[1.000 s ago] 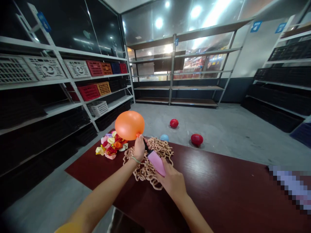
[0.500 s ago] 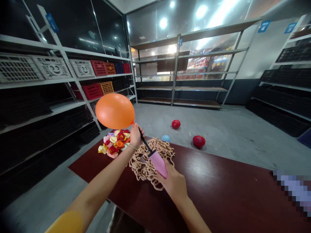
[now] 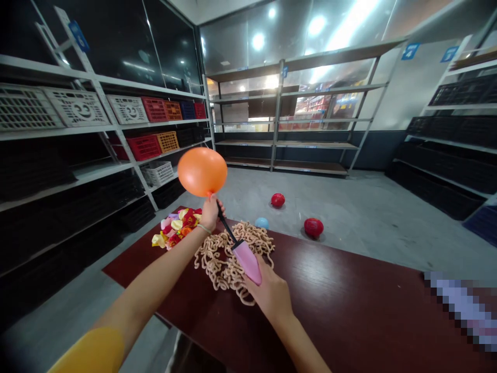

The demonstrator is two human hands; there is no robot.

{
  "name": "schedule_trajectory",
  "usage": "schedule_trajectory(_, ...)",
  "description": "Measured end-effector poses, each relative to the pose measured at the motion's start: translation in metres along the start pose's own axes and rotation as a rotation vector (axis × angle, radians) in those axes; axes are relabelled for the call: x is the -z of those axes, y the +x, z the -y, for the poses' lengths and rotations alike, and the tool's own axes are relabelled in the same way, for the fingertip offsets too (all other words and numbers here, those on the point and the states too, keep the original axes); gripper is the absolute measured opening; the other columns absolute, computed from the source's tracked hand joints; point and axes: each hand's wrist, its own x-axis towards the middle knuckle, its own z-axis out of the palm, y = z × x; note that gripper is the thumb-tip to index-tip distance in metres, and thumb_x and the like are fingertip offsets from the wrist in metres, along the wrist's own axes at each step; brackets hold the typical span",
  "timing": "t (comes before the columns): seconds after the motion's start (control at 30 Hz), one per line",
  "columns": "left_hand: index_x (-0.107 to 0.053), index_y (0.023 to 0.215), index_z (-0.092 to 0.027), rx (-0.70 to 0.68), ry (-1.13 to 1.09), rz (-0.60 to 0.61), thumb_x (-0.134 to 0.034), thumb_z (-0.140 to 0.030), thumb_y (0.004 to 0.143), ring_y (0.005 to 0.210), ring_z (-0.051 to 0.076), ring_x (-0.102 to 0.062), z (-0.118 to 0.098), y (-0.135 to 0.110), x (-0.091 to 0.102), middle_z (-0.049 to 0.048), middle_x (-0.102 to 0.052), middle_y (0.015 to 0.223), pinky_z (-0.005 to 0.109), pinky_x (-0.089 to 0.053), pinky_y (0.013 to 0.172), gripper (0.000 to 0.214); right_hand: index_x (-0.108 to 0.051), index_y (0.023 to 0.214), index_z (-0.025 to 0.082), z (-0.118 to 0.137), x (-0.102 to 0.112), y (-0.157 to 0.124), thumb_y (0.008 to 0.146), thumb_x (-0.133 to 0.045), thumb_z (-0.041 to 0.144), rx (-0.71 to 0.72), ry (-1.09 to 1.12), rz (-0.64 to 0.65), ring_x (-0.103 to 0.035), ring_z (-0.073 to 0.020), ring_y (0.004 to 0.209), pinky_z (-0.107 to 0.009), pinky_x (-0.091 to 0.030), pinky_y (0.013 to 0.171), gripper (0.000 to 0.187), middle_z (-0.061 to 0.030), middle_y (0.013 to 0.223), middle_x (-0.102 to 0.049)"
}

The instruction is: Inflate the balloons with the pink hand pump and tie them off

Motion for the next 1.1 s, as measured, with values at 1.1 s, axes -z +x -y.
schedule_trajectory(1.1,-0.041,0.067,-0.023,0.062,0.051,0.088,-0.039,-0.048,0.096,0.034,0.011,-0.041,0.050,-0.072,-0.010,-0.0029,-0.045,0.047,0.023,-0.036,0.035,0.039,-0.052,0.133,0.025,0.004,-0.001,-0.002,0.084,-0.063,0.037,-0.007,-0.133,-0.035,-0.074,-0.0251,0.077,-0.031,-0.054,0.060,0.052,-0.0049,0.106,-0.075)
